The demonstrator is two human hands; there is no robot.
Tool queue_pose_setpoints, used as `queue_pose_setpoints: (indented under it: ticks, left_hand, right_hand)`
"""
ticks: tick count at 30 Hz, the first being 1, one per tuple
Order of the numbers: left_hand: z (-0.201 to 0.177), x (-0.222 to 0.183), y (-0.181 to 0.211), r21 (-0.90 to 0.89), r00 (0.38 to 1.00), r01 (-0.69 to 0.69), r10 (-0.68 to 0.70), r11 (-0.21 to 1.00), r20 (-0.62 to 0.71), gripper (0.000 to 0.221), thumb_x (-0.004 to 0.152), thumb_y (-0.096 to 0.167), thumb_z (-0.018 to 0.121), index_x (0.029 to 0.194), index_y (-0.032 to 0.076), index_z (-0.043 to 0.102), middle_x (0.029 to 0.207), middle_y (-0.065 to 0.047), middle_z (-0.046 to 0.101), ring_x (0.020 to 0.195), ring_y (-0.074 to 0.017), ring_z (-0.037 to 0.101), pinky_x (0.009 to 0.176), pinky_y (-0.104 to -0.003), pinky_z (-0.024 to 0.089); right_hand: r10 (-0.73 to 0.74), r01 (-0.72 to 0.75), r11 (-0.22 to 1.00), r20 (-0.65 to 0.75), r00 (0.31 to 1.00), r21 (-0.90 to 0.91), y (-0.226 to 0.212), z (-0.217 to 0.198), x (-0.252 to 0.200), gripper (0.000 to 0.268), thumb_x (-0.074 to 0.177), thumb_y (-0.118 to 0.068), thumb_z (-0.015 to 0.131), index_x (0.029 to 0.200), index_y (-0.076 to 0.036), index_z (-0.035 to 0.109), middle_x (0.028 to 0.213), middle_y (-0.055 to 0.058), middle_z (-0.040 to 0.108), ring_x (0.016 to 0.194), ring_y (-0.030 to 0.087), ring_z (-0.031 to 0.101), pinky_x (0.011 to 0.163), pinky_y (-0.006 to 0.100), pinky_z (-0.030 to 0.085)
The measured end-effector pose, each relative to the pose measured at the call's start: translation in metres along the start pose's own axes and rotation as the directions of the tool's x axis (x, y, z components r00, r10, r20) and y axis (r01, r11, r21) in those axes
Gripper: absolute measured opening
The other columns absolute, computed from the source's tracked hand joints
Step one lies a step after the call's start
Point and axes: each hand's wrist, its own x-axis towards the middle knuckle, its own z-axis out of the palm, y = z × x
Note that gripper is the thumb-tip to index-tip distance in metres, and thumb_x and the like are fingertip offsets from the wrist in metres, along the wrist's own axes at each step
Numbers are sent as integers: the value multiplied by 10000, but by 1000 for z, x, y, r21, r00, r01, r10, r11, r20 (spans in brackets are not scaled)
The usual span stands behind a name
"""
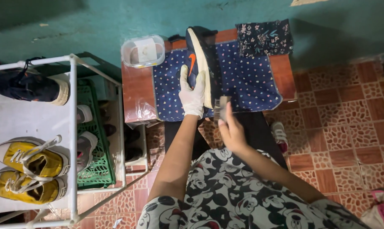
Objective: Cleaning and preparing the sole of a sneaker for repair using a brush and a scraping tool.
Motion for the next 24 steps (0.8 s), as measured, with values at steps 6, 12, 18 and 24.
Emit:
queue_pose_setpoints:
  ticks: [6,12,18,24]
  left_hand:
    - [-1,1,2,37,997,55,-56,998,44,817,733,563,839,1467,371,535,1273,-190,711,1226,-297,664,1095,-346,523]
    - [-8,-10,17,43,995,62,-65,997,73,837,743,566,810,1490,338,511,1314,-221,682,1269,-317,635,1130,-356,491]
    - [-6,-7,9,29,998,45,-47,999,50,814,735,565,827,1468,360,538,1255,-181,719,1195,-301,682,1066,-339,541]
    - [-8,-4,10,43,997,29,-32,999,66,828,740,567,807,1482,337,523,1239,-226,717,1195,-324,682,1071,-369,541]
  right_hand:
    - [29,-29,1000,32,999,7,-4,-4,-3,650,991,-171,582,1604,-145,368,1467,315,506,1315,413,536,1077,506,464]
    - [36,-36,999,6,999,-24,-8,-11,2,638,1014,-185,555,1610,-123,336,1470,334,485,1331,429,512,1109,515,433]
    - [-1,0,999,-6,1000,-40,-8,-10,6,642,993,-169,575,1599,-129,366,1403,338,548,1273,439,564,1067,513,475]
    - [-146,144,984,-14,989,-103,-5,-4,1,626,985,-188,623,1579,-159,428,1322,295,632,1199,419,634,976,500,535]
